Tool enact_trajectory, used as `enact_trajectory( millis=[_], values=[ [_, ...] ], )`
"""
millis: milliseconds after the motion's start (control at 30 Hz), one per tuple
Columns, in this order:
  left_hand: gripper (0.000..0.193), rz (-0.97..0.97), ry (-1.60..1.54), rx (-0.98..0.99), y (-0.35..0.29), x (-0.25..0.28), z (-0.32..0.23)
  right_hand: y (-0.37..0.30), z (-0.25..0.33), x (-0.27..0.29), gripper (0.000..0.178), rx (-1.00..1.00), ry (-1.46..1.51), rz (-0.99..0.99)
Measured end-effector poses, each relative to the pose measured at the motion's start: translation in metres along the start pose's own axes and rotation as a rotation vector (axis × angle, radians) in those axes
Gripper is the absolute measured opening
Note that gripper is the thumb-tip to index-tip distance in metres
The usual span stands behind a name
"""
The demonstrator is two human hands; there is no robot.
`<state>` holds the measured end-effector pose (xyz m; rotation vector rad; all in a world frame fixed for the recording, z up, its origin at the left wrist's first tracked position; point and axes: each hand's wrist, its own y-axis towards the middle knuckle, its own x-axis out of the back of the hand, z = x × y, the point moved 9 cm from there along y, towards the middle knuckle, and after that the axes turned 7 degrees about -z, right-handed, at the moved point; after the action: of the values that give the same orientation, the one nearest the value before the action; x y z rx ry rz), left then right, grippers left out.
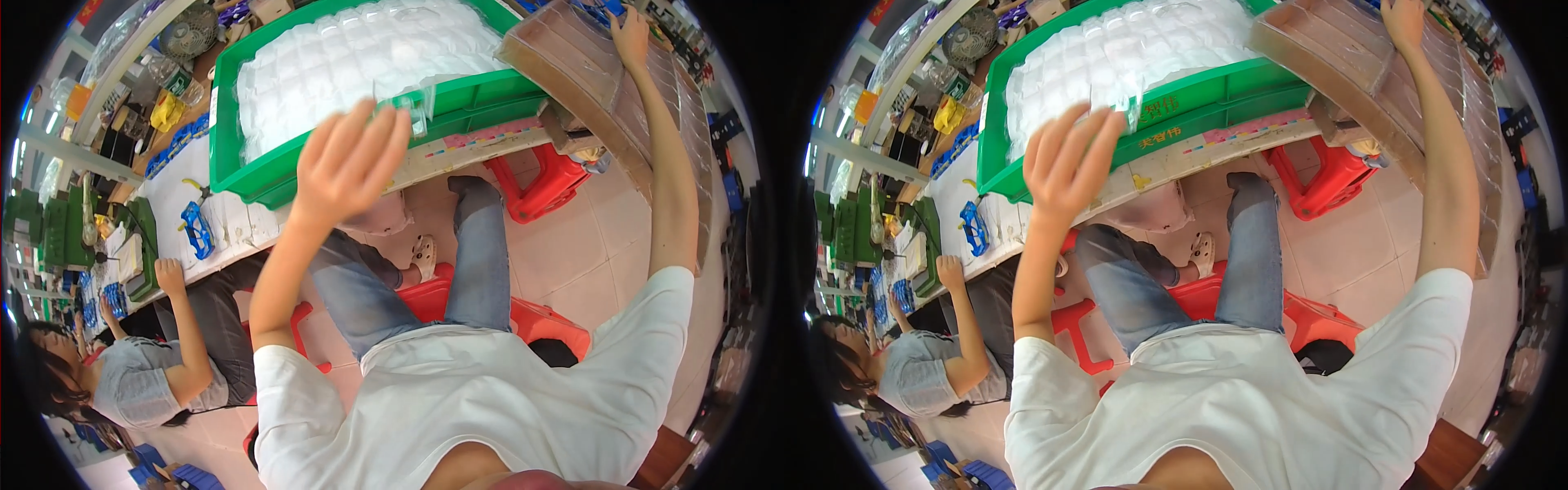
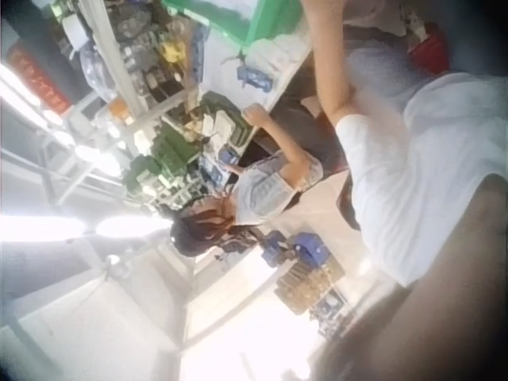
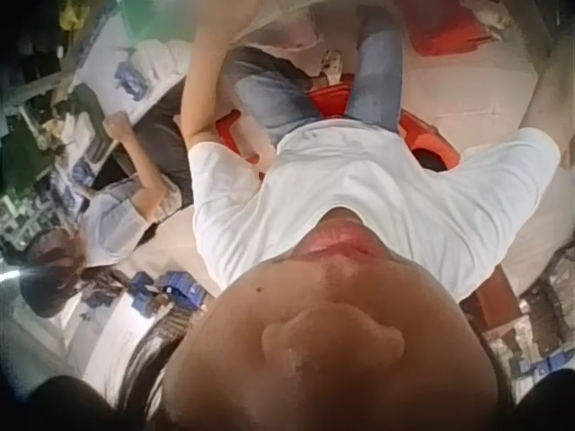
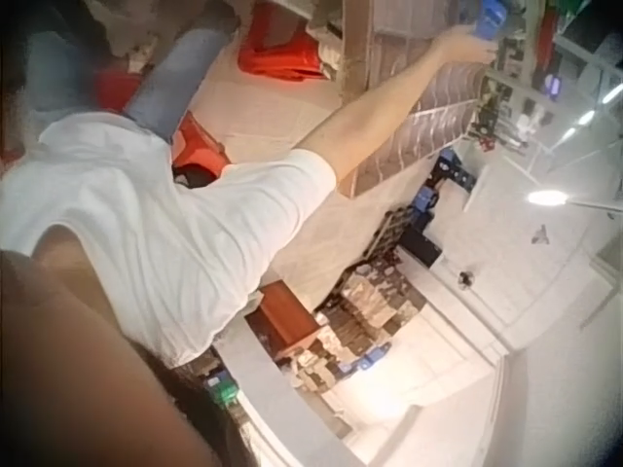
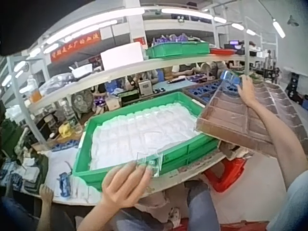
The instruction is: The person assembles blue toy car shells by hand, inserting clear plastic window inserts into them.
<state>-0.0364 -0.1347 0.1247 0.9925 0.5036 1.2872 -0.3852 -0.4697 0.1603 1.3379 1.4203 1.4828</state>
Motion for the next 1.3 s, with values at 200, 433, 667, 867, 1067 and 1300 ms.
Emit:
enact_trajectory(
  millis=[200,433,667,867,1067,1300],
  values=[
    [0.015,-0.013,0.115,-0.003,-0.009,0.049,-0.027,0.042,0.07,0.058,0.057,0.019,0.393,0.036],
    [0.017,0.04,0.113,0.083,-0.03,0.051,-0.036,-0.002,0.17,0.134,0.047,-0.909,1.198,0.329],
    [0.015,-0.497,-1.108,1.213,-0.092,0.047,0.042,-0.098,0.23,0.226,0.049,-0.991,1.805,0.539],
    [0.012,-0.341,-1.129,1.655,-0.166,0.017,0.029,-0.216,0.297,0.221,0.062,-1.536,1.883,0.692],
    [0.016,-0.416,-1.085,1.859,-0.21,0.0,0.015,-0.223,0.345,0.228,0.06,-1.651,2.082,0.783],
    [0.018,-0.475,-1.435,1.795,-0.17,0.009,-0.036,-0.233,0.348,0.222,0.065,-1.683,1.993,0.871]
  ],
)
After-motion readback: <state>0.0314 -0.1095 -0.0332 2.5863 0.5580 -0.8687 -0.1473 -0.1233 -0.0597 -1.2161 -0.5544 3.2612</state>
